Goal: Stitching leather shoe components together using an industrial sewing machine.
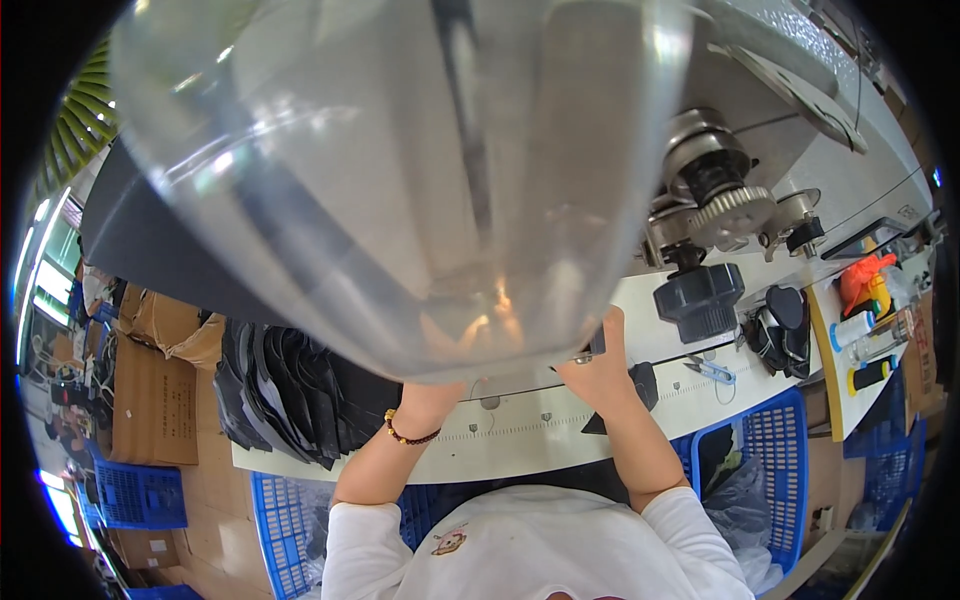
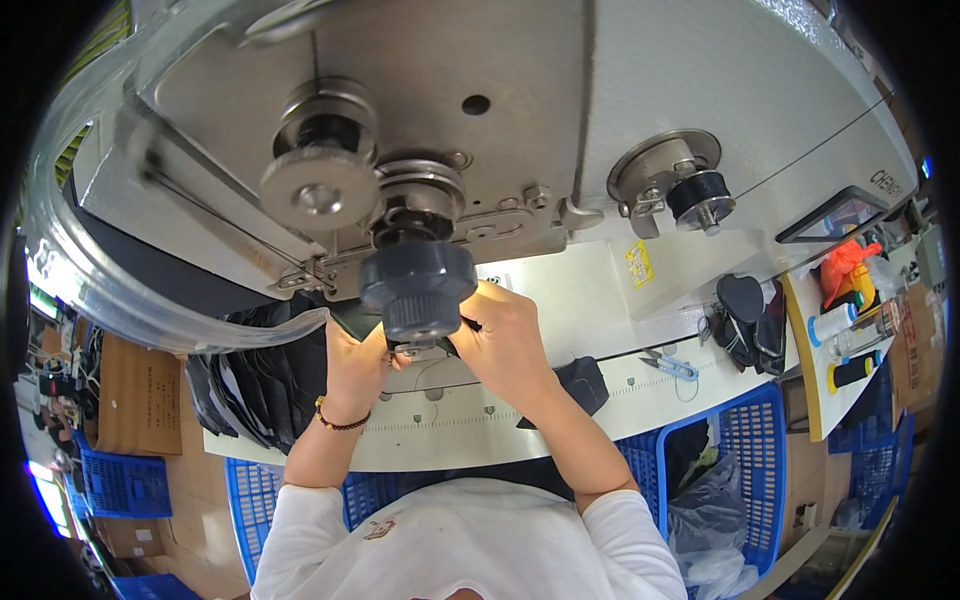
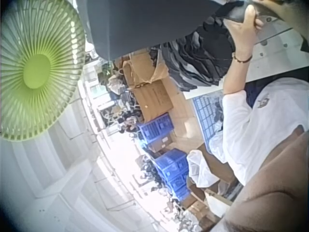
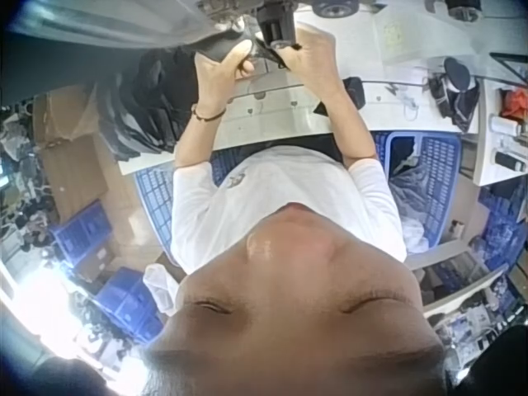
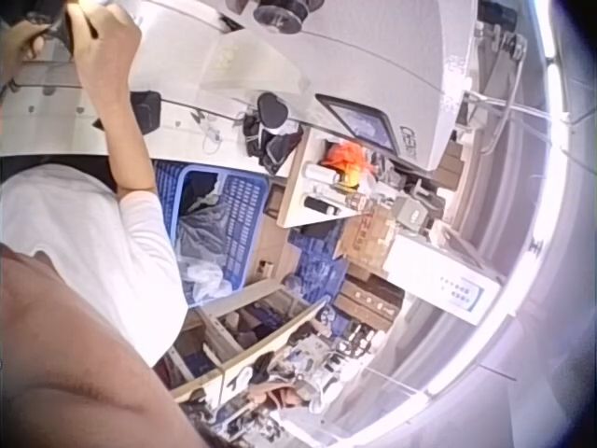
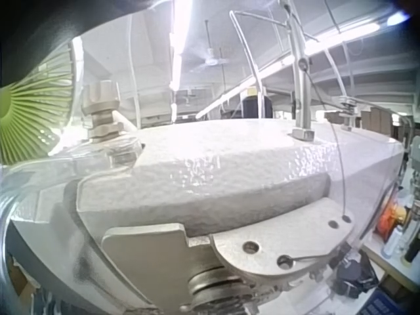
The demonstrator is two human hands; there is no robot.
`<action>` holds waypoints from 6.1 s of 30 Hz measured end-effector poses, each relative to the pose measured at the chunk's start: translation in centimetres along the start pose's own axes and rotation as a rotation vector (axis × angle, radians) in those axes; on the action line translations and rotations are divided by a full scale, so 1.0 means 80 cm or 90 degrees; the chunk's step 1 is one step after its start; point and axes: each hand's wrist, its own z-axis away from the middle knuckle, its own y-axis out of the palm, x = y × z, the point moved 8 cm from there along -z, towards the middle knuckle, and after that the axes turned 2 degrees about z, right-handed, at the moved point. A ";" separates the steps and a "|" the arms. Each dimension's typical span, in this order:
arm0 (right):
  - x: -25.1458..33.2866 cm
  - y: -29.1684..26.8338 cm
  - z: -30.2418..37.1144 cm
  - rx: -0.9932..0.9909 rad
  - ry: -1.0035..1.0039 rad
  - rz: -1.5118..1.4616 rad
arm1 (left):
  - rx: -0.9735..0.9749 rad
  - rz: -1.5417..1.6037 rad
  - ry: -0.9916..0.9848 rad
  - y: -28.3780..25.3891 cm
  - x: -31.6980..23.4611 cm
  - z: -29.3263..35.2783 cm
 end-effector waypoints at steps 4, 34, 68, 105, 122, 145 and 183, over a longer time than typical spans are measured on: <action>-0.001 0.005 0.003 0.013 -0.007 0.023 | -0.034 -0.025 0.040 -0.011 0.021 -0.003; -0.003 0.018 0.015 0.100 -0.082 0.172 | 0.126 -0.239 0.155 -0.009 0.002 -0.025; -0.032 0.036 0.003 0.110 0.023 0.236 | 0.039 0.377 -0.180 -0.030 0.070 -0.063; 0.019 0.026 0.027 0.176 -0.266 0.233 | 0.162 0.134 -0.224 -0.004 -0.012 -0.024; 0.034 0.018 0.011 0.137 -0.272 0.220 | 0.130 0.242 -0.197 0.002 -0.010 -0.027; 0.023 0.015 0.028 0.146 -0.344 0.206 | 0.126 0.242 -0.236 0.001 0.004 0.010; 0.013 0.020 0.029 0.087 -0.317 0.207 | 0.315 0.393 -0.123 0.008 -0.049 -0.037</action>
